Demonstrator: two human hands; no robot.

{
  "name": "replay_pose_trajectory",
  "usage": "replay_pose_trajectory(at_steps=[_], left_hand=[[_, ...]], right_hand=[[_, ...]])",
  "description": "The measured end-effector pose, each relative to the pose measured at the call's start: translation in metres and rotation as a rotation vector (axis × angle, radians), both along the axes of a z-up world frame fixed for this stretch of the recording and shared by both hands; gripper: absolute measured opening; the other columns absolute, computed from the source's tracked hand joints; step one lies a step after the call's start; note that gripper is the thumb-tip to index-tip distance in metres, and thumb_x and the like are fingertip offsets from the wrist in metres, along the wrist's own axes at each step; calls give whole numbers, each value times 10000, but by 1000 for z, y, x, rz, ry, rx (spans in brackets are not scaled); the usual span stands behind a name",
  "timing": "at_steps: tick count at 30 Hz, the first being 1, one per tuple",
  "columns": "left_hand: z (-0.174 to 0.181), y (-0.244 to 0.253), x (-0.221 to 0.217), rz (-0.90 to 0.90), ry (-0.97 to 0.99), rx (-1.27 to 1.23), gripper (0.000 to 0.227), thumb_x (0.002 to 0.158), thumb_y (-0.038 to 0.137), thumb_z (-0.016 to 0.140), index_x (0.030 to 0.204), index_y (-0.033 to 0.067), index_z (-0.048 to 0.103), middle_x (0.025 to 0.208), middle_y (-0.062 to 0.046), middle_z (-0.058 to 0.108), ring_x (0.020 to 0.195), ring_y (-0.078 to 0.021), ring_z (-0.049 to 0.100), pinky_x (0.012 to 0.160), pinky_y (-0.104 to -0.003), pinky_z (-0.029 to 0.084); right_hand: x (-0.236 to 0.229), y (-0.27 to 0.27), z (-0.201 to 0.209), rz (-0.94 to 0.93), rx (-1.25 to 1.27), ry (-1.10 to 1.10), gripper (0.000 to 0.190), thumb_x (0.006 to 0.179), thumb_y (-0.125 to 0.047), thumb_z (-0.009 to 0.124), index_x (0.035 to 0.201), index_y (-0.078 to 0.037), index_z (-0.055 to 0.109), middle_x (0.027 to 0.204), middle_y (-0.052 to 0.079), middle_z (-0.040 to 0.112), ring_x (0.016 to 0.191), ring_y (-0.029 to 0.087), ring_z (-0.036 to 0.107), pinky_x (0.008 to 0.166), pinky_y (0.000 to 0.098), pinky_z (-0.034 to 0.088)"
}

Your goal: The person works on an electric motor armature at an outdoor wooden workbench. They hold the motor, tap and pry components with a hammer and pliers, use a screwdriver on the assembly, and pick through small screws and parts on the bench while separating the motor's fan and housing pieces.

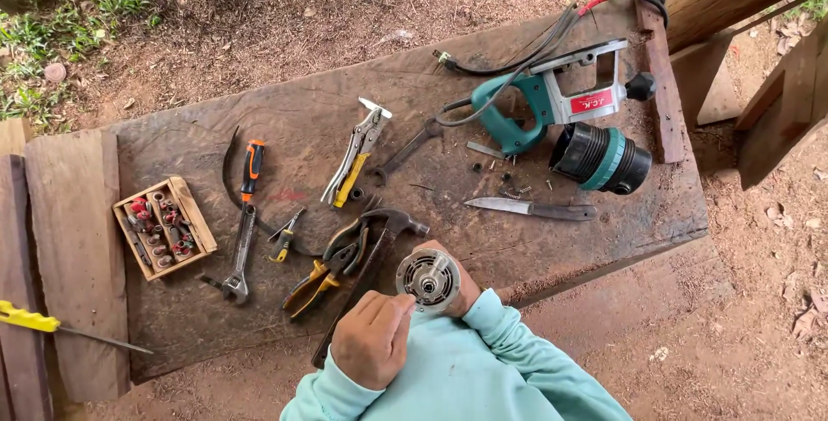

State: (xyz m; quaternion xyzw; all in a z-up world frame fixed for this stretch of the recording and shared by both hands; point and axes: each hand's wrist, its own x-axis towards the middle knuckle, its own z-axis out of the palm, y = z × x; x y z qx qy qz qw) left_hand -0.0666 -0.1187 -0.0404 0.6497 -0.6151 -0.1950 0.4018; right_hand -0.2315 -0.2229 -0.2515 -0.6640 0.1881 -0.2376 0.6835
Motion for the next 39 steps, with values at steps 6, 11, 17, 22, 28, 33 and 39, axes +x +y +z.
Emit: replay_pose_trajectory(at_steps=[6,11,17,22,28,33,39], left_hand=[[2,-2,-6,-90,-353,144,128,875,106,685,977,29,671,731,-76,604,695,-262,591,597,-382,470],[-5,1,-14,-196,-632,439,128,798,161,630,885,68,630,737,-79,631,725,-260,606,596,-399,469],[-11,-15,-18,-224,-666,606,117,802,164,640,876,84,598,782,-102,658,763,-289,633,599,-423,499],[-20,-24,-15,-230,-445,764,207,760,141,672,928,65,579,832,-138,688,788,-340,668,636,-464,523],[-47,-13,-6,-47,-194,511,97,872,159,649,912,86,600,801,-121,691,762,-358,676,636,-487,507],[-72,-6,39,228,-177,361,85,939,187,644,918,105,637,829,-116,640,782,-355,651,664,-472,511],[-154,17,84,496,-374,359,133,872,103,675,1004,100,693,991,-129,566,953,-373,577,822,-479,488]], right_hand=[[5,-2,22,16,287,-7,747,641,-122,906,1289,-87,537,1175,39,620,1068,116,601,942,291,529],[3,1,11,16,262,36,634,667,-129,899,1237,-76,626,1180,33,654,1074,126,636,949,304,555],[4,-2,13,46,207,50,602,657,-133,900,1200,-77,645,1153,39,669,1050,142,645,942,316,560],[3,-3,0,28,122,56,615,629,-169,906,1189,-64,675,1163,58,674,1067,169,656,954,333,558],[4,-5,0,-34,168,37,678,579,-225,918,1184,-74,652,1124,69,674,1027,183,654,929,332,560],[2,-7,-7,51,-16,40,572,673,-194,898,1191,-60,693,1194,81,656,1080,217,662,959,344,566],[6,-10,15,94,138,4,545,711,-155,887,1199,-62,664,1159,78,663,1032,199,664,914,335,570]])
